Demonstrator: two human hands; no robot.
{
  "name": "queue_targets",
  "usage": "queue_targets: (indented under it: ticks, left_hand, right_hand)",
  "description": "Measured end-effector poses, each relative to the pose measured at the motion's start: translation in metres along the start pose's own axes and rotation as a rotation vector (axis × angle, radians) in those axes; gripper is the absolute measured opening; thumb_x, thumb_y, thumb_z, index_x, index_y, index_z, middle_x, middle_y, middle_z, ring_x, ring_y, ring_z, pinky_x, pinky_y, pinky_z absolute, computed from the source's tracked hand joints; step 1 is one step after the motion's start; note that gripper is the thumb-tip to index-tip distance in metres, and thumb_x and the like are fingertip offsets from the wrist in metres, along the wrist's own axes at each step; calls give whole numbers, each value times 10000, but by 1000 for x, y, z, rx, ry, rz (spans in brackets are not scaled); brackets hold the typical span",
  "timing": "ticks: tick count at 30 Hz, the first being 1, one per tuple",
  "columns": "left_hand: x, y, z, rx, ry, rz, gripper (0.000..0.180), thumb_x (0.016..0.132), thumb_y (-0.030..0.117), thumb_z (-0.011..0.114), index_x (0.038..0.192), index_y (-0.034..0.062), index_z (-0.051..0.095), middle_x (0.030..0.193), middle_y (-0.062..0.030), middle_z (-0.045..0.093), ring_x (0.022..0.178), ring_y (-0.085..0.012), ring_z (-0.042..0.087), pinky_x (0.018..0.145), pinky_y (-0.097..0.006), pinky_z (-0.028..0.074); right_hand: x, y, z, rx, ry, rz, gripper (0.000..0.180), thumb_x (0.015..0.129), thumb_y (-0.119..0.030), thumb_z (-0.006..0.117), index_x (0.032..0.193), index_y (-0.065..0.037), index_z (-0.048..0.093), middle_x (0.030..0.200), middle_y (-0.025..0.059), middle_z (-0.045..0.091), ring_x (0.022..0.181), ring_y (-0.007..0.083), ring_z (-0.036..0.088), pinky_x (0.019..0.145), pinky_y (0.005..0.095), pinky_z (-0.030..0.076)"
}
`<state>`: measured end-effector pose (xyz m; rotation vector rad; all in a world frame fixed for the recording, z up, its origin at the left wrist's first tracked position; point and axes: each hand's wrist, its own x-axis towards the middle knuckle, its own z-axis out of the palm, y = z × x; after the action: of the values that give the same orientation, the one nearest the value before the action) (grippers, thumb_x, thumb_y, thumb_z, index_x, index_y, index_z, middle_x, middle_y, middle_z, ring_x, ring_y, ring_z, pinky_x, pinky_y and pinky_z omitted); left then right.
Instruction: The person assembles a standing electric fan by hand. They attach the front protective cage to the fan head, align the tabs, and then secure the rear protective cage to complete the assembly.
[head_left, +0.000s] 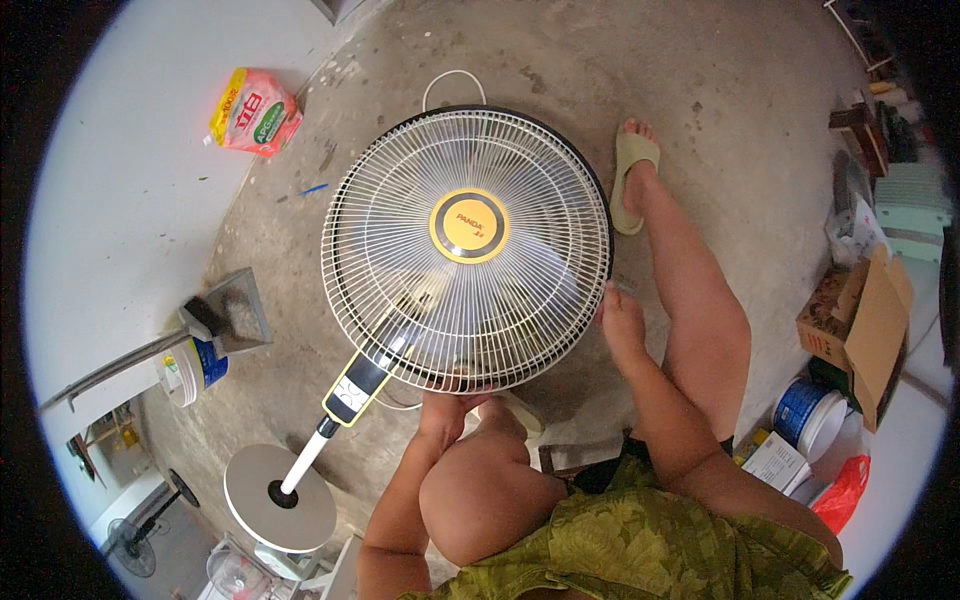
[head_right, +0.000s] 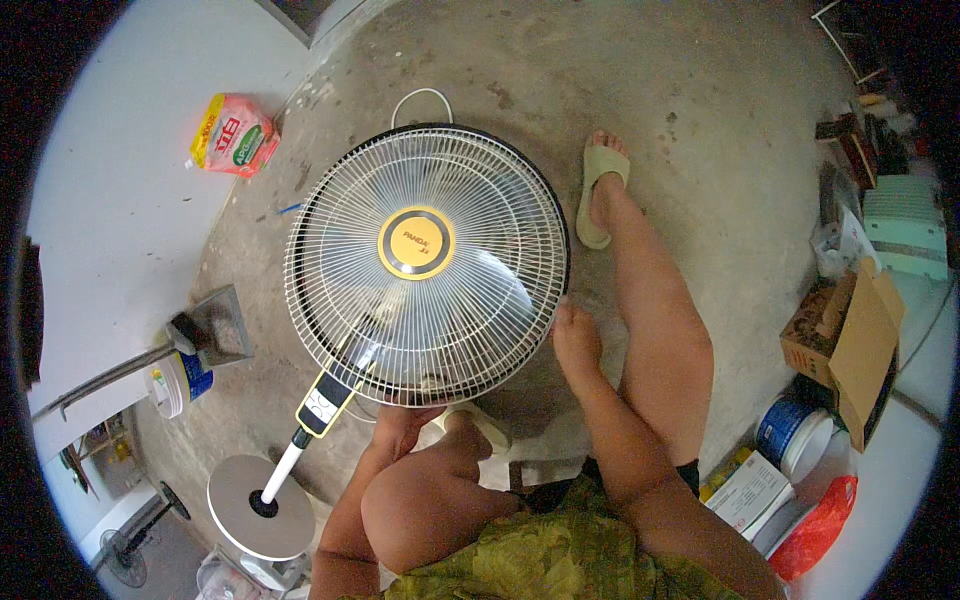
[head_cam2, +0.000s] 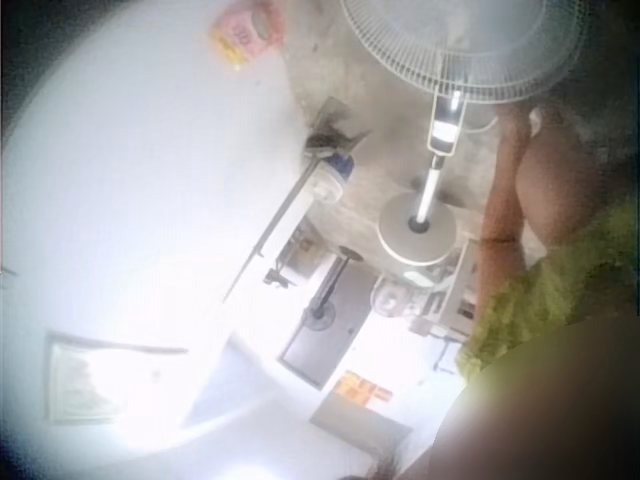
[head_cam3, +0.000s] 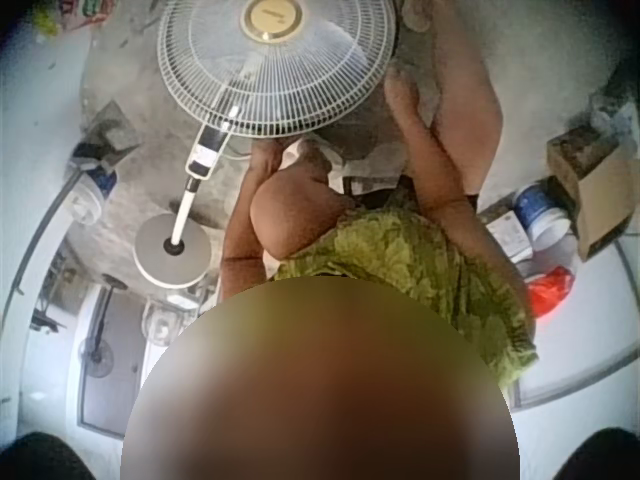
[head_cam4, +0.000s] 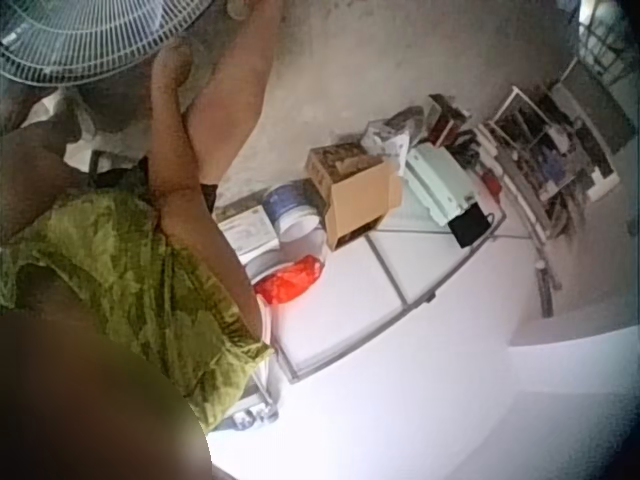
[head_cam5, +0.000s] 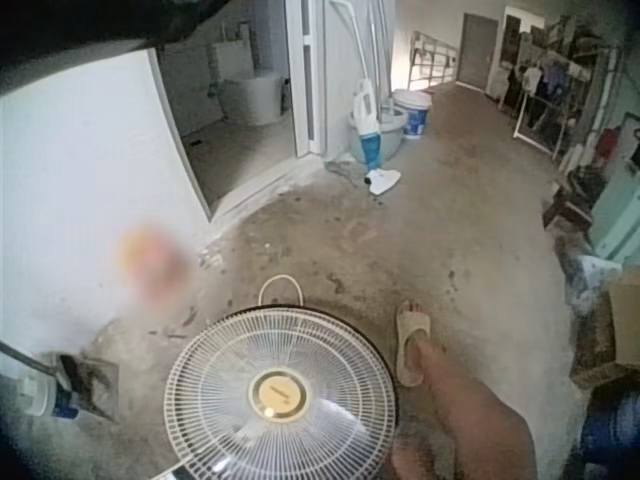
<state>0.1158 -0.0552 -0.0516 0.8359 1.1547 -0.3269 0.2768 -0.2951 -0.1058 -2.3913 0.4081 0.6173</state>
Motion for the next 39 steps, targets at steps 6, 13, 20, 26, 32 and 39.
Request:
queue_targets:
  ticks: [6, 13, 20, 26, 32, 39]
  left_hand:
    - [-2, 4, 1, -14, -33, -3, 347, 936, 268, 527, 1169, 13, 499, 1032, -139, 612, 897, -272, 643, 739, -413, 578]
    - [-4, 10, 4, -54, -10, -49, 334, 937, 230, 526, 1183, 8, 488, 1027, -142, 621, 843, -252, 659, 698, -348, 590]
    - [0, 2, 2, -114, -17, 20, 322, 931, 215, 541, 1179, 15, 491, 1015, -144, 625, 821, -259, 666, 645, -344, 594]
    - [3, 1, -1, -97, 11, -1, 322, 926, 228, 546, 1170, 22, 509, 1002, -137, 634, 790, -258, 669, 622, -340, 590]
    - [3, 5, -3, -71, -46, -43, 403, 926, 282, 543, 1224, 26, 455, 1125, -150, 575, 936, -297, 641, 700, -395, 600]
    - [-3, 13, 1, -24, -35, -52, 411, 919, 297, 561, 1213, 28, 461, 1126, -142, 569, 936, -285, 640, 715, -387, 599]
  right_hand:
    - [-10, -62, -38, 43, 223, -451, 210, 869, -237, 579, 912, -32, 595, 831, 140, 639, 778, 313, 622, 701, 398, 474]
    - [56, -116, -74, -184, -320, -560, 240, 834, -228, 635, 977, -36, 628, 857, 124, 639, 810, 267, 624, 731, 342, 487]
    - [125, -113, -56, -208, -210, -361, 303, 857, -275, 620, 995, -6, 647, 891, 105, 646, 816, 192, 603, 751, 301, 470]
    - [121, -129, -54, -298, -182, -373, 320, 801, -286, 650, 985, -25, 661, 906, 133, 637, 819, 224, 606, 765, 313, 476]
    - [124, -146, -59, -357, -233, -286, 282, 687, -237, 678, 896, -48, 675, 831, 131, 575, 769, 237, 584, 752, 329, 478]
    - [147, -124, -53, -306, -204, -419, 251, 703, -209, 665, 857, -13, 636, 761, 87, 547, 739, 200, 557, 714, 341, 470]
